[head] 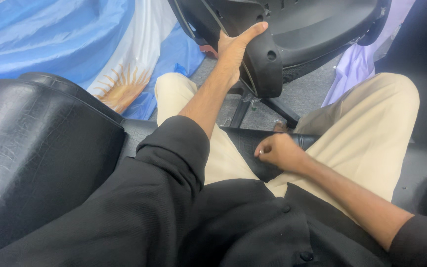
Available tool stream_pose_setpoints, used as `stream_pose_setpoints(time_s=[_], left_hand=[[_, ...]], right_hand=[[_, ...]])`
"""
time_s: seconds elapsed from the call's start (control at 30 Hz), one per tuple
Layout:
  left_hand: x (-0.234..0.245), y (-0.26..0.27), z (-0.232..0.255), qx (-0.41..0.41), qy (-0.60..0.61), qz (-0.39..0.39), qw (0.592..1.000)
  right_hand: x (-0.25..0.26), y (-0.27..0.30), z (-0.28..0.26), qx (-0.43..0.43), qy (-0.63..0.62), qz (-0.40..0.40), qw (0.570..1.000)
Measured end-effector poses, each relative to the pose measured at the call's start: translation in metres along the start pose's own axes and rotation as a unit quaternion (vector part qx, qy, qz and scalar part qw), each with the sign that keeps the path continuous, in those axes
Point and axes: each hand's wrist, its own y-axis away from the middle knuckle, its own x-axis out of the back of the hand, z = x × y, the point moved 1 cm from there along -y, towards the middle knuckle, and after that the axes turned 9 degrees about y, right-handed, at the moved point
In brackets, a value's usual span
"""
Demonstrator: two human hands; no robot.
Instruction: The person uses a screwdriver to tighten screws on the underside of a black office chair, securing the armrests to the seat. The chair is held between the legs while the person works on the fasteners.
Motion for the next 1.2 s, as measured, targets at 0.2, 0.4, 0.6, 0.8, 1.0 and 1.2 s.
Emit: stream_pose_setpoints(time_s=[0.2,0.4,0.6,0.8,1.0,1.2], left_hand=[[-0.001,0.004,0.005,0.004,-0.005,0.009,1.000],[-0.006,0.016,0.020,0.032,0.028,0.003,0.999],[-0.009,0.028,0.035,0.051,0.038,0.000,0.998],[-0.007,0.033,0.038,0.072,0.046,-0.011,0.996],[-0.007,0.039,0.041,0.071,0.040,-0.015,0.997],[-0.006,0.042,0.039,0.060,0.065,-0.003,0.996]], right_hand=[[0.069,0.009,0.031,-0.085,-0.669,0.079,0.734],[0.141,0.111,0.117,-0.042,-0.718,0.246,0.650],[0.082,0.191,0.202,-0.303,-0.365,0.365,0.801],[0.000,0.187,0.202,-0.327,-0.462,0.341,0.750],[-0.025,0.190,0.175,-0.431,-0.154,0.321,0.829],[0.007,0.184,0.160,-0.452,0.014,0.240,0.859]])
